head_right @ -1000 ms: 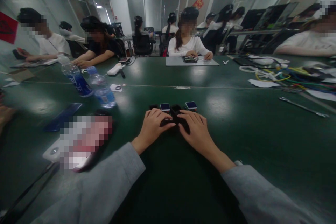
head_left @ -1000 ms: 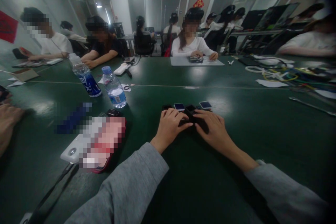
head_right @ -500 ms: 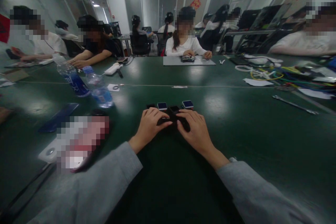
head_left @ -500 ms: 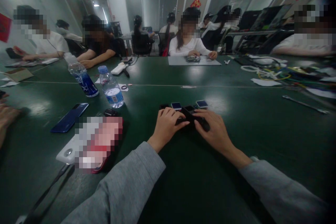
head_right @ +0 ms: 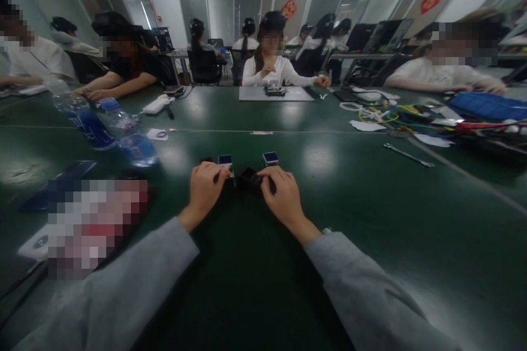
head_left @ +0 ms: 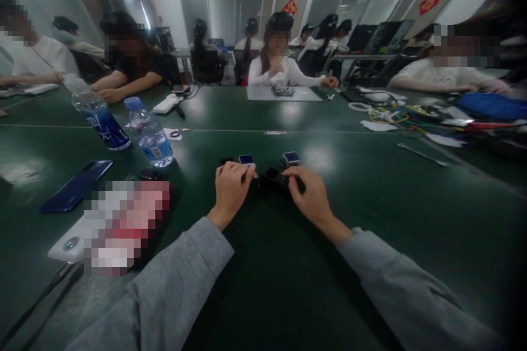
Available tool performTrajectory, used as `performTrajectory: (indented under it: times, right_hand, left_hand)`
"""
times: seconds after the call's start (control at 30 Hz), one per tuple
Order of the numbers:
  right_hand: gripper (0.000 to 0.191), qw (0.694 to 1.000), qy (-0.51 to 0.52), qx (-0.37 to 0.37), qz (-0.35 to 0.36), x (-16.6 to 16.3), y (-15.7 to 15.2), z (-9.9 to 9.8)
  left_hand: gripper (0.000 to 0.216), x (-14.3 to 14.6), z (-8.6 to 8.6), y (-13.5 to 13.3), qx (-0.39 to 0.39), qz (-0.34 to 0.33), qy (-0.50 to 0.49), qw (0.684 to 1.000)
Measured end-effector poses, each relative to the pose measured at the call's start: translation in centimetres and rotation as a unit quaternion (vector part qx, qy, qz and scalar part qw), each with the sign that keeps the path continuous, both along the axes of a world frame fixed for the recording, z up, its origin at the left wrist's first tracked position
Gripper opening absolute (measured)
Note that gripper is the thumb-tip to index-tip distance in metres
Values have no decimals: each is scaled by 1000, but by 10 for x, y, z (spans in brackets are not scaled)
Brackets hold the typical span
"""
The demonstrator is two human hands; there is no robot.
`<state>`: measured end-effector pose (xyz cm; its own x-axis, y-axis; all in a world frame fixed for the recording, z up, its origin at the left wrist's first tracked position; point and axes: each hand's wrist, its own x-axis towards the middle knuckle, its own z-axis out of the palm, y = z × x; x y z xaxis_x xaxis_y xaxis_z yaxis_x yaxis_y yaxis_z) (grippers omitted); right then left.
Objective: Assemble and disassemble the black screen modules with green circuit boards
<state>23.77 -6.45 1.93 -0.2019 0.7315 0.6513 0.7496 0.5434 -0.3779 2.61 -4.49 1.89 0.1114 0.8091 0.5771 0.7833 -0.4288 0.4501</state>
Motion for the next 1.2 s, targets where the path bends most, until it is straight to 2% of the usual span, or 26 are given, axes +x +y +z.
performTrajectory:
  times: [0.1, 0.23, 0.4, 0.73, 1.0, 1.2]
  right_hand:
    - [18, 999, -28, -21, 1, 0, 0, 0]
    - [19, 998, -47, -37, 6, 0, -3, 1]
    - [40, 990, -110, -47, 72, -2, -4, -1]
    - [27, 997, -20, -55, 43, -1, -4, -2]
    - [27, 998, -18, -52, -4, -3, -4, -2]
    - [27, 997, -29, -72, 9, -3, -7, 5]
  left_hand:
    - [40, -1, -1, 2, -3, 33, -33, 999]
    - [42, -1, -1, 2, -6, 32, -43, 999]
    - [44, -1, 0, 2, -6, 42, -54, 998]
    - [44, -1, 1, 1, -14, 34, -84, 996]
    - [43, -2, 4, -2, -32, 11, -121, 992]
    - [42, -2, 3, -2, -40, 4, -201, 979]
